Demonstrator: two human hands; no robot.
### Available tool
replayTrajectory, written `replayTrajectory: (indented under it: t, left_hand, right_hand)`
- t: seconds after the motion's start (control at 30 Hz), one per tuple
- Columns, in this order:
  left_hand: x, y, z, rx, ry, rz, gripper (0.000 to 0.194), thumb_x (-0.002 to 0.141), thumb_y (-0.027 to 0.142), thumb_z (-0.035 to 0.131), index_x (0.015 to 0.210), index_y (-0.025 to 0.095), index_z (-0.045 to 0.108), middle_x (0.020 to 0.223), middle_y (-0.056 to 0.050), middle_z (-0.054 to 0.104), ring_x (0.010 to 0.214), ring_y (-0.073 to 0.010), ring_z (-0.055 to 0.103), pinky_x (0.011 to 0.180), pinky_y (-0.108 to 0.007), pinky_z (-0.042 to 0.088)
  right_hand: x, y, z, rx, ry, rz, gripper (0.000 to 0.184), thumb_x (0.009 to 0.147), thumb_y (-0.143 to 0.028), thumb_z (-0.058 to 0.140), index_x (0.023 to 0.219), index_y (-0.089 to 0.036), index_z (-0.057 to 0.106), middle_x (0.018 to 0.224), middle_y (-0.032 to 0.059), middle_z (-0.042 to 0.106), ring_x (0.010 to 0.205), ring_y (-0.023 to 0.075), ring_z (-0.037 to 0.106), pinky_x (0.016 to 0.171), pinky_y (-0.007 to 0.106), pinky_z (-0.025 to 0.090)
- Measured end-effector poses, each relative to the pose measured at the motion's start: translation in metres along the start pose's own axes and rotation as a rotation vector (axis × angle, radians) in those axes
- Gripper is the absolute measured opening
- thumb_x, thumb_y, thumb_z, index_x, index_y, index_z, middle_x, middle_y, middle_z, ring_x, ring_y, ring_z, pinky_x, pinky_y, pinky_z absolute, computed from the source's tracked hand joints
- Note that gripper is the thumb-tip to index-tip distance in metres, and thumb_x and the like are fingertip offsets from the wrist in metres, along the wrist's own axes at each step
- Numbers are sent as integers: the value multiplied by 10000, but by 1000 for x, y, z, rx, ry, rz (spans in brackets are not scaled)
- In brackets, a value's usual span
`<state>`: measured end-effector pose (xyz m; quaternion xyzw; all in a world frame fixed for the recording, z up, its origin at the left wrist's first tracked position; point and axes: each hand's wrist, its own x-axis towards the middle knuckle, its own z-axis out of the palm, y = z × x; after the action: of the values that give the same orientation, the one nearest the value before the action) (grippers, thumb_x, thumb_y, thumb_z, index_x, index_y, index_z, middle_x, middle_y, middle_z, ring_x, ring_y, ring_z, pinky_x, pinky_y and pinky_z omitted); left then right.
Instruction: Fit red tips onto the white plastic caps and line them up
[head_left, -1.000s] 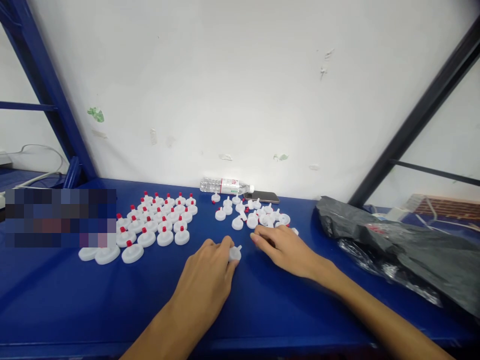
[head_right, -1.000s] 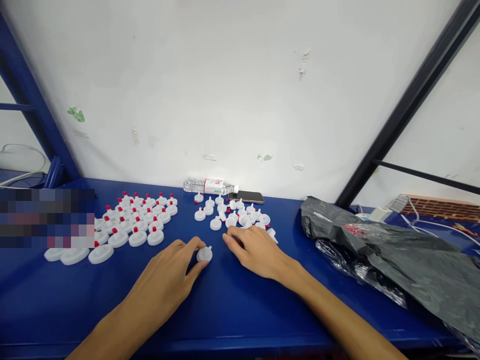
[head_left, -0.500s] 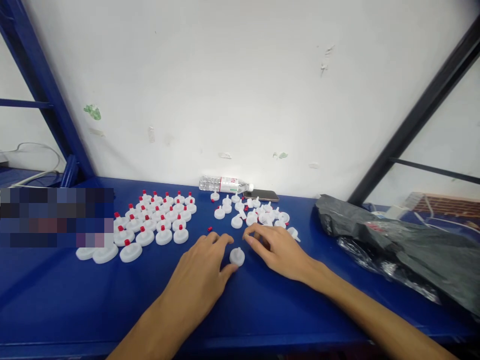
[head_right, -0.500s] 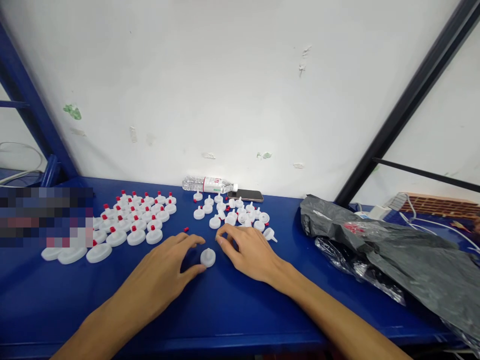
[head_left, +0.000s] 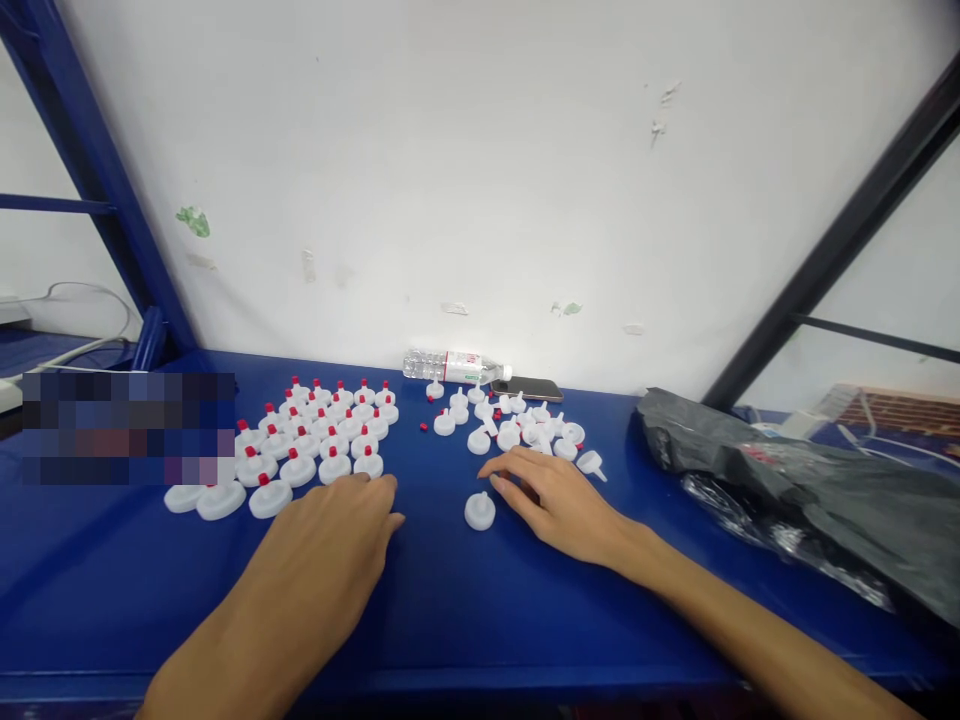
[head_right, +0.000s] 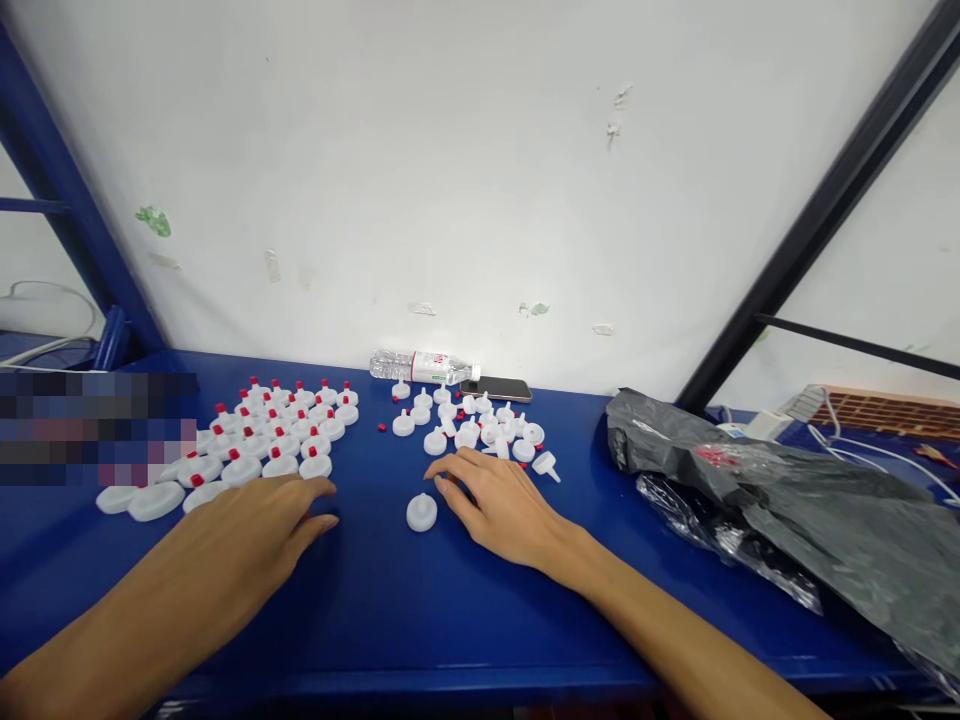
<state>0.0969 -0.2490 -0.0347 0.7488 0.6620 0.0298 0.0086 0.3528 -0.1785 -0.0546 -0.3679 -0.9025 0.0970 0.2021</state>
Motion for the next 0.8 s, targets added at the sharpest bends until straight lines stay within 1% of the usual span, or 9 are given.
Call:
replayTrajectory:
  t: [0.1,0.2,0.3,0.4,0.43,0.53,0.6,0.7,0.8]
  left_hand:
    - [2,15,0,-68,21,5,278,999,337,497,1132,211,706,1110,-115,738,1050,-335,705,939,-496,513]
    - [4,35,0,-136,14,27,346,1005,414,493,1238,225,666,1149,-116,718,1013,-317,712,891,-460,539]
    - [7,54,4,-206,7,61,413,1000,472,494,1298,218,624,1177,-124,687,1008,-322,709,840,-451,562]
    - [11,64,9,-226,8,94,350,983,416,548,1259,220,635,1175,-114,661,1019,-323,705,818,-447,576]
    - [12,65,11,-223,6,100,306,982,377,557,1231,222,644,1157,-105,658,1004,-319,709,805,-441,580]
    - [15,64,11,-207,-2,94,220,977,302,560,1157,224,657,1096,-83,656,944,-310,722,758,-428,587]
    - [15,60,9,-188,-9,75,201,973,293,562,1133,216,657,1074,-86,659,933,-317,724,745,-431,589]
    - [13,53,5,-146,-23,41,222,976,285,554,1158,195,645,1068,-104,666,927,-329,726,744,-444,592]
    - [11,49,3,-125,-31,14,245,977,280,552,1185,179,633,1072,-117,671,915,-330,728,750,-451,592]
  right_hand:
    - [3,2,-3,-102,42,-19,238,1059,-298,456,1203,-255,642,1096,30,695,901,174,677,795,298,493]
    - [17,3,-10,-278,99,-37,228,1051,-303,474,1178,-243,654,1085,43,689,891,186,672,691,281,464]
    - [48,1,-16,-421,142,-87,226,1045,-305,484,1123,-221,679,1083,62,683,936,202,649,635,277,431]
    - [88,-3,-16,-482,130,-135,209,1024,-288,520,1060,-196,704,1101,89,674,1071,238,594,697,288,457]
    - [102,-5,-14,-501,114,-143,216,1023,-292,522,1058,-189,709,1098,98,674,1096,248,578,740,298,469]
    - [136,-11,-4,-611,-6,-147,288,1033,-328,490,1100,-173,723,1134,135,667,1123,271,547,906,371,467]
    - [151,-15,2,-645,-54,-151,310,1024,-337,493,1073,-159,743,1146,160,669,1127,294,543,934,412,458]
    - [161,-20,8,-685,-101,-159,302,981,-300,529,1006,-111,762,1162,204,666,1143,331,534,949,447,447]
    - [162,-23,9,-722,-129,-170,279,932,-275,572,982,-84,769,1176,225,660,1177,354,515,980,464,425]
